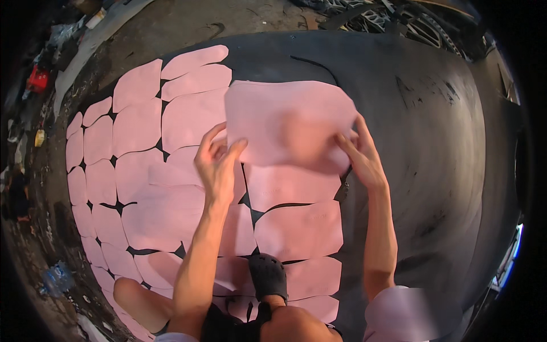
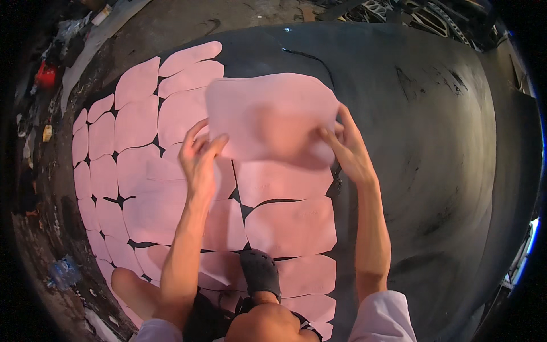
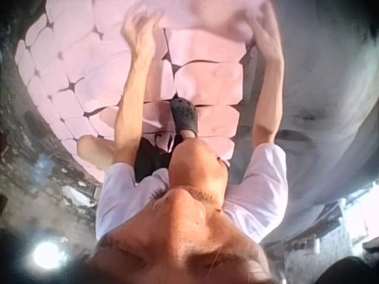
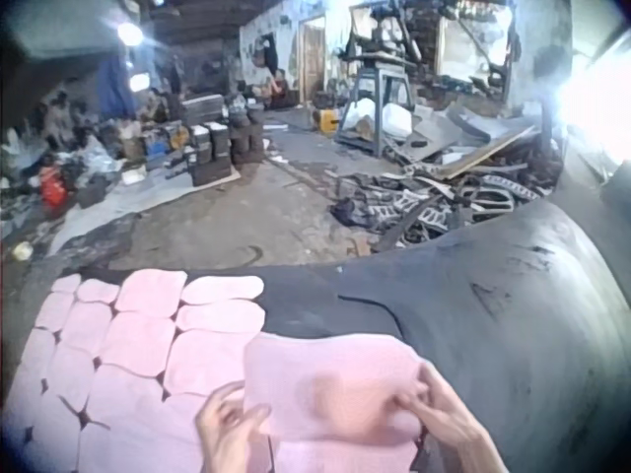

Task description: The person arranges pink foam pieces on a dark surface, pressing them into place to form a pattern. The person then uses a knife to trim the edges of the assembled foam.

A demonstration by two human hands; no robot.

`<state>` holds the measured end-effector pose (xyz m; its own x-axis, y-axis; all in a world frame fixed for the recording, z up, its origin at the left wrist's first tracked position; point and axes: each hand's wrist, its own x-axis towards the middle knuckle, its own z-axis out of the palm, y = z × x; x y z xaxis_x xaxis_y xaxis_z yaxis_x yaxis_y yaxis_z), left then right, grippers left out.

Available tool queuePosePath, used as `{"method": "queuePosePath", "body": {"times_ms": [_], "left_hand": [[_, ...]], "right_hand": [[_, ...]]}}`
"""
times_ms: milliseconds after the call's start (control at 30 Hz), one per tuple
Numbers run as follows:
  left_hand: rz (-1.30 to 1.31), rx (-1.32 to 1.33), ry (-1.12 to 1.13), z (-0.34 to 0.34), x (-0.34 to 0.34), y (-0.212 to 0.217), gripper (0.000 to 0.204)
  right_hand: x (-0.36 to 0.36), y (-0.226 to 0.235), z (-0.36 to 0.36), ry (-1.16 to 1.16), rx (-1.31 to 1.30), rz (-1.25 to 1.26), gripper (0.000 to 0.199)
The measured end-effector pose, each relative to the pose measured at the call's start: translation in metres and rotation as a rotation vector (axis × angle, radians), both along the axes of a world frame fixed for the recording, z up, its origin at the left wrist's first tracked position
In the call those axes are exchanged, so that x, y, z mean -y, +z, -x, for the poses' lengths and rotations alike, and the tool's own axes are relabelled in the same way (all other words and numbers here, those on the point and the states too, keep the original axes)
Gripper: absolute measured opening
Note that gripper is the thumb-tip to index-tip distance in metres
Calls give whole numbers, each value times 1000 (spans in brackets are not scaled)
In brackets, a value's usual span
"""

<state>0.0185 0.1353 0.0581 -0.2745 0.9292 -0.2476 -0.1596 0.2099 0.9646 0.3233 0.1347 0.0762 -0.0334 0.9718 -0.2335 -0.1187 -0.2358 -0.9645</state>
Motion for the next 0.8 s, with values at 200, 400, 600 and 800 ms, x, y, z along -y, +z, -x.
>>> {"method": "queuePosePath", "body": {"times_ms": [200, 400, 600, 800], "left_hand": [[123, -94, 108, 19, -77, -107, 31], [186, -234, -3, 2, -93, -106, 38], [125, -374, 18, 8, -91, -110, 41], [137, -447, 14, 6, -96, -109, 39]], "right_hand": [[-90, -63, 10, 40, 853, -215, 40], [-116, -97, -14, 25, 862, -203, 42], [-115, -106, -6, 21, 852, -182, 41], [-119, -109, -3, -12, 890, -223, 40]]}}
